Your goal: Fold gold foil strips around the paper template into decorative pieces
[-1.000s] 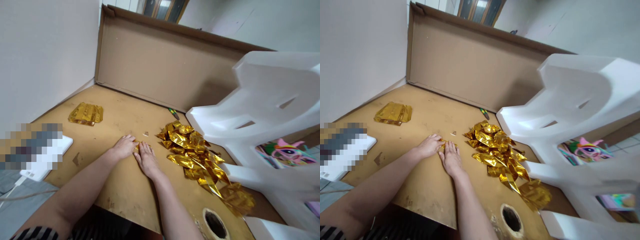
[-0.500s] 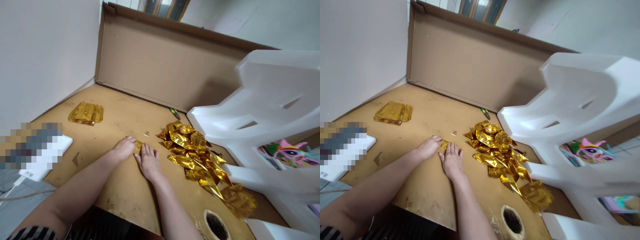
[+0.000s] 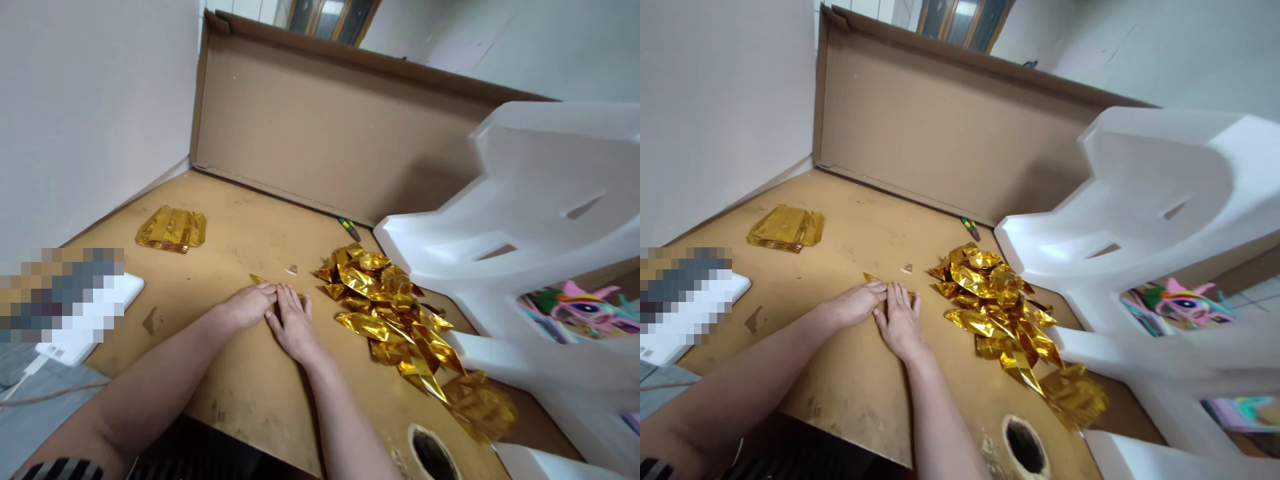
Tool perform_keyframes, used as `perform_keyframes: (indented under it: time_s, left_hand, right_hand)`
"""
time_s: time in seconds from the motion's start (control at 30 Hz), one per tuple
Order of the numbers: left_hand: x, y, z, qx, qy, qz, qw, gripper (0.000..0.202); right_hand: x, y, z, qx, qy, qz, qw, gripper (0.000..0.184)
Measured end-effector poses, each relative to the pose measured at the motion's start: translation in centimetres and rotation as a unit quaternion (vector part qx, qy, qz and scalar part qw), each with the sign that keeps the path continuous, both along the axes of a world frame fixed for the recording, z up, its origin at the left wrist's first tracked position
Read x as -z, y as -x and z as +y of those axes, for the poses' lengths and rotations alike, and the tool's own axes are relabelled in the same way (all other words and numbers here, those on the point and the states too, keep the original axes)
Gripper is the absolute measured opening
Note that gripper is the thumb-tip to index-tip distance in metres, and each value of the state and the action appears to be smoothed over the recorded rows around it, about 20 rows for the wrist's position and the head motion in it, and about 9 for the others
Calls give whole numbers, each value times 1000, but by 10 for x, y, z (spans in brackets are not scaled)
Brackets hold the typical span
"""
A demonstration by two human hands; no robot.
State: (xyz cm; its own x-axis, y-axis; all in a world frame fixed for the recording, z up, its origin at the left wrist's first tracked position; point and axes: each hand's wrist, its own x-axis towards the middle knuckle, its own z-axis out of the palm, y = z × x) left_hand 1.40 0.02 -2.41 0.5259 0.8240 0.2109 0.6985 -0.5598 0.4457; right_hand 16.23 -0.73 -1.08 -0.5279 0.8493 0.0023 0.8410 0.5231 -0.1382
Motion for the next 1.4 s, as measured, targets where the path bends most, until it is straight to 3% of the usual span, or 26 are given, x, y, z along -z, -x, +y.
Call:
perform_keyframes:
  time_s: [0.27, 0.53, 0.73, 0.93, 1.23, 1.4]
  left_hand:
    - [4, 0, 4, -1, -6, -13, 1000, 47]
    - [-9, 17, -2, -92, 20, 12, 995, 29]
    - [-9, 25, -2, -114, 28, 7, 993, 26]
    - [-9, 17, -5, -132, -8, 45, 990, 22]
    - [-2, 7, -1, -62, -56, 63, 994, 29]
    - [-1, 9, 2, -43, -49, 53, 996, 33]
  right_hand:
    - [1, 0, 1, -6, 30, 10, 999, 62]
    - [-7, 0, -1, 25, 56, -11, 998, 64]
    - [-7, -5, 2, 45, 50, -25, 997, 62]
    - [-14, 1, -3, 58, 65, -52, 995, 62]
    - [-18, 7, -6, 69, 59, -57, 994, 62]
    - [-12, 11, -4, 21, 49, -19, 998, 60]
